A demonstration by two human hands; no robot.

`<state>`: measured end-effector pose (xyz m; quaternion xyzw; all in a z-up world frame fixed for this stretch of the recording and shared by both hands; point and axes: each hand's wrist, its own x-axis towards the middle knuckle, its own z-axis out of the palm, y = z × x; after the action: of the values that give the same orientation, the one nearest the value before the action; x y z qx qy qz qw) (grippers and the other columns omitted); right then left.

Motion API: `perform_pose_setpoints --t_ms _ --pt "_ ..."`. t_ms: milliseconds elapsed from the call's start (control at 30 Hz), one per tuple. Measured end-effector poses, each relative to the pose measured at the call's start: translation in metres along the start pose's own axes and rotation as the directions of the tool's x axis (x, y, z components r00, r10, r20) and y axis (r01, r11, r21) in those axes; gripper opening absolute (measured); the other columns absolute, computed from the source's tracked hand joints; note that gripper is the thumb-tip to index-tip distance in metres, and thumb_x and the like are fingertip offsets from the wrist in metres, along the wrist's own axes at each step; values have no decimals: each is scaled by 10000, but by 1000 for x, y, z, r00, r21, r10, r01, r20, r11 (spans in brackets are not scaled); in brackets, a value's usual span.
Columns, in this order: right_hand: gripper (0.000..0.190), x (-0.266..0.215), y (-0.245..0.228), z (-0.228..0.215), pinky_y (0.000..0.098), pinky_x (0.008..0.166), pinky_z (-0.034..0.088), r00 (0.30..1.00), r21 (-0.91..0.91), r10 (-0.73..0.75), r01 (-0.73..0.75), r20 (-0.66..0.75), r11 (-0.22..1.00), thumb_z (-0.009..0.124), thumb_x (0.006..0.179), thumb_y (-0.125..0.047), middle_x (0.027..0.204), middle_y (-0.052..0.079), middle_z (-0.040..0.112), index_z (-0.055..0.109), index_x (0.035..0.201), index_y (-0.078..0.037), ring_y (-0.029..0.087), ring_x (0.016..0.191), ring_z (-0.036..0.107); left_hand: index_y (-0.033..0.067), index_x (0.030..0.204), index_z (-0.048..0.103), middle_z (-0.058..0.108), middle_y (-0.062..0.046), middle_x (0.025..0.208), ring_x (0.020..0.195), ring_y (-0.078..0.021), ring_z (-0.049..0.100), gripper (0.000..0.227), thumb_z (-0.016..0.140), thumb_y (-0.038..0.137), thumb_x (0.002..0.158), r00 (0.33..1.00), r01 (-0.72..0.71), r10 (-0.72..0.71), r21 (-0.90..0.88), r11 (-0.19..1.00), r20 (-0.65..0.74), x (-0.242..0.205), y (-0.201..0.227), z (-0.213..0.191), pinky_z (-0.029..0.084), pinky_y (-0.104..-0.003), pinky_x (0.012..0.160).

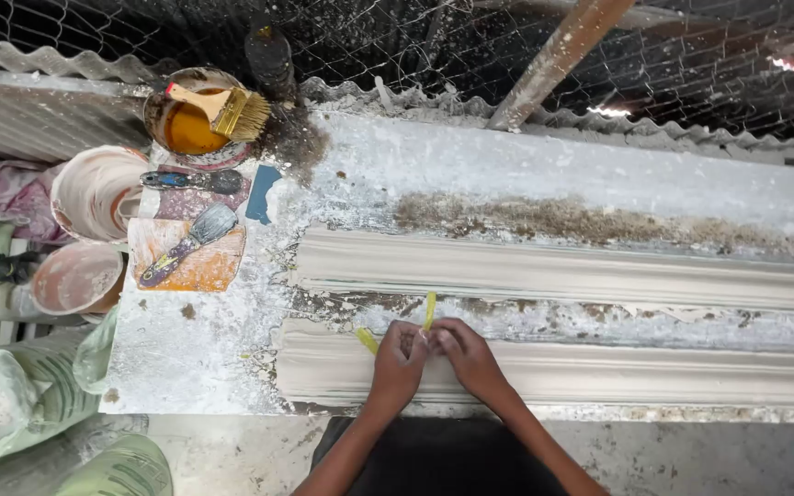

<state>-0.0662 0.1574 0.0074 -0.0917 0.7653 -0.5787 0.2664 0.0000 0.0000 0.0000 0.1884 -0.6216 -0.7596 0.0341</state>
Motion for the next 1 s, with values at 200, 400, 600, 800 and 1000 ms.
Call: perform_pose_setpoints --t_ms 200,400,600,800,1000 --pt "255 26 -47 1 316 928 570 990 93 -133 127 56 988 568 1037 -172 1116 86 703 626 1217 -1 160 1032 692 17 1014 575 670 -74 976 858 -111 653 117 655 91 972 988 -139 131 93 986 83 27 58 -19 549 -279 775" --pt "278 17 -58 -13 309 928 570 993 173 -94 80 76 982 625 1019 -205 1094 78 697 627 1207 0 128 1012 674 2 976 581 630 -122 1063 925 -196 680 136 691 68 932 961 -262 229 245 933 157 11 93 -10 574 -312 815" --pt "298 6 -49 -10 282 935 550 988 219 -150 140 31 966 726 968 -128 1108 57 641 619 1207 13 113 1028 626 -2 1024 571 614 -155 1087 1030 -353 629 184 697 59 906 882 -464 429 524 714 196 -10 107 -2 513 -433 869" --pt "302 7 -60 -3 272 935 560 995 223 -88 78 36 972 724 951 -130 1114 49 649 620 1207 -10 105 1022 629 -3 1079 549 588 -157 1071 989 -363 612 195 669 82 951 865 -497 403 618 609 299 -8 112 -12 495 -473 833" --pt "300 4 -63 0 272 971 552 994 248 -96 80 52 965 671 988 -168 1144 63 679 625 1230 5 121 1065 664 9 1074 561 577 -180 1082 1012 -394 598 205 678 120 946 873 -485 399 592 644 281 -12 108 -15 499 -485 841"
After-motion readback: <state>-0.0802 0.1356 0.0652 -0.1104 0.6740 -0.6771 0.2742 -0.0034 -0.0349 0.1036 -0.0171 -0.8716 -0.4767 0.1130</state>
